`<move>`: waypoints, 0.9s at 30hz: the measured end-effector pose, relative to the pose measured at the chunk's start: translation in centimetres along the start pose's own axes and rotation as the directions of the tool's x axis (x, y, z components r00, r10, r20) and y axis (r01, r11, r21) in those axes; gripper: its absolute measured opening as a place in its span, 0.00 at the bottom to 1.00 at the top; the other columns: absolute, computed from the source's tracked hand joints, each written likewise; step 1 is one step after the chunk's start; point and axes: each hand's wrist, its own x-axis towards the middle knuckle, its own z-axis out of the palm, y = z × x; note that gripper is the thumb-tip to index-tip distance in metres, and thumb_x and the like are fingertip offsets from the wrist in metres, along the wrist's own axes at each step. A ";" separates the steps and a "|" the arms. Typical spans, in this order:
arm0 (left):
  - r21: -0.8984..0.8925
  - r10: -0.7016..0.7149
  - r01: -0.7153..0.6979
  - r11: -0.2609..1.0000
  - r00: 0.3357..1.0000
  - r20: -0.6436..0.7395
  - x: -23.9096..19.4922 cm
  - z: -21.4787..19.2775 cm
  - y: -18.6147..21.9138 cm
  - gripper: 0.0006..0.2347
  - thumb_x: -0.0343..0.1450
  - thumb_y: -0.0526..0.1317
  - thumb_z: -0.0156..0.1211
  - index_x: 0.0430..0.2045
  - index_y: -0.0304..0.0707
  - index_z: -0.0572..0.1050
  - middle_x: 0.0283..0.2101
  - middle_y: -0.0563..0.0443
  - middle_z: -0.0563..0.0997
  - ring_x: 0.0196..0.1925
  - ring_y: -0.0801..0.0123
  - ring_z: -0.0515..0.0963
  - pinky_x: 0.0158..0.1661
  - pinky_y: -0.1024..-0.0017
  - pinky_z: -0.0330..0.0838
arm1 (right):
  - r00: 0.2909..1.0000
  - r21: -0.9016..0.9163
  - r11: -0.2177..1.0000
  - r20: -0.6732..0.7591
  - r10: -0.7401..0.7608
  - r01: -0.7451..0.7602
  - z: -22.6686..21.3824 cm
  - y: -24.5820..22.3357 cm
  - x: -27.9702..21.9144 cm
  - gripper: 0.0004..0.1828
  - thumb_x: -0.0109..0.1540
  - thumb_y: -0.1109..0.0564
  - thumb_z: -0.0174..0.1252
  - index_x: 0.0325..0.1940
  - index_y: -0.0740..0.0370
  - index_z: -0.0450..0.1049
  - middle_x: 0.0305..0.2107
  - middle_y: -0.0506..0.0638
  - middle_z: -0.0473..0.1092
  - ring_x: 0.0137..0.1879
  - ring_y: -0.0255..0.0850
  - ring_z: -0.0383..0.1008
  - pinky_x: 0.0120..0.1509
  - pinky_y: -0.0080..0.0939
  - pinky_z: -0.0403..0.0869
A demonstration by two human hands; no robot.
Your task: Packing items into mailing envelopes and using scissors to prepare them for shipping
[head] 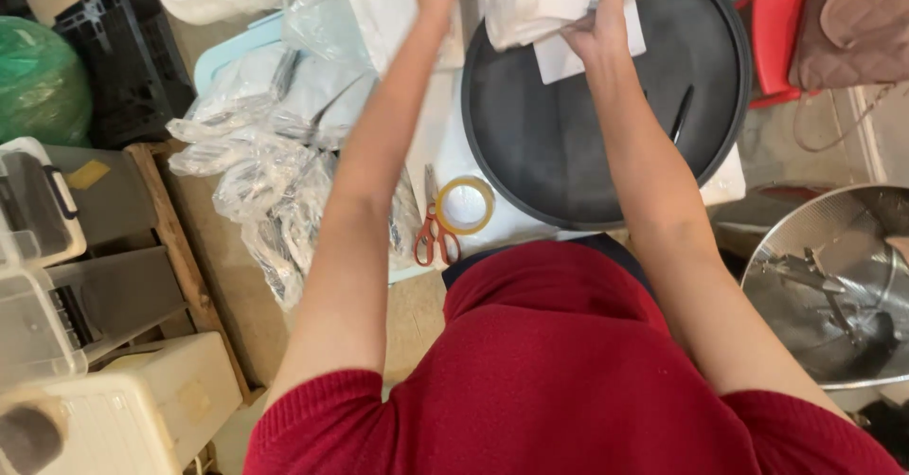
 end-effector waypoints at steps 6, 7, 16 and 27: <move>0.073 0.133 -0.138 0.988 0.989 0.061 -10.0 0.5 -2.9 0.10 0.72 0.45 0.46 0.32 0.43 0.75 0.36 0.49 0.80 0.43 0.58 0.79 0.47 0.63 0.69 | 0.895 0.006 0.997 -0.439 0.074 -0.080 3.1 1.1 -0.4 0.36 0.51 0.56 0.70 0.62 0.68 0.72 0.56 0.65 0.76 0.62 0.64 0.77 0.62 0.74 0.77; 0.054 0.127 -0.132 0.990 0.987 0.096 -11.9 -0.4 -1.9 0.09 0.73 0.42 0.45 0.27 0.42 0.72 0.31 0.52 0.74 0.38 0.62 0.75 0.44 0.65 0.67 | 0.903 -0.041 0.997 -0.429 0.038 -0.062 2.9 1.3 -0.9 0.41 0.50 0.54 0.70 0.65 0.67 0.70 0.60 0.66 0.73 0.63 0.65 0.76 0.63 0.73 0.77; -0.111 -0.232 0.291 0.950 0.900 0.368 -13.5 -2.1 4.4 0.40 0.62 0.63 0.55 0.67 0.40 0.58 0.62 0.43 0.72 0.62 0.57 0.76 0.57 0.58 0.74 | 0.982 -0.047 0.999 -0.190 -0.023 0.014 0.0 1.2 0.8 0.16 0.52 0.56 0.73 0.42 0.55 0.77 0.51 0.60 0.77 0.62 0.62 0.77 0.61 0.68 0.80; -0.033 0.099 -0.098 0.995 0.994 0.035 -23.7 0.8 3.6 0.28 0.73 0.44 0.46 0.70 0.33 0.53 0.71 0.27 0.55 0.73 0.40 0.61 0.71 0.53 0.57 | 0.901 0.042 0.967 -0.356 0.249 -0.251 3.0 3.5 -9.6 0.47 0.51 0.32 0.59 0.65 0.63 0.61 0.43 0.59 0.64 0.46 0.53 0.69 0.55 0.55 0.70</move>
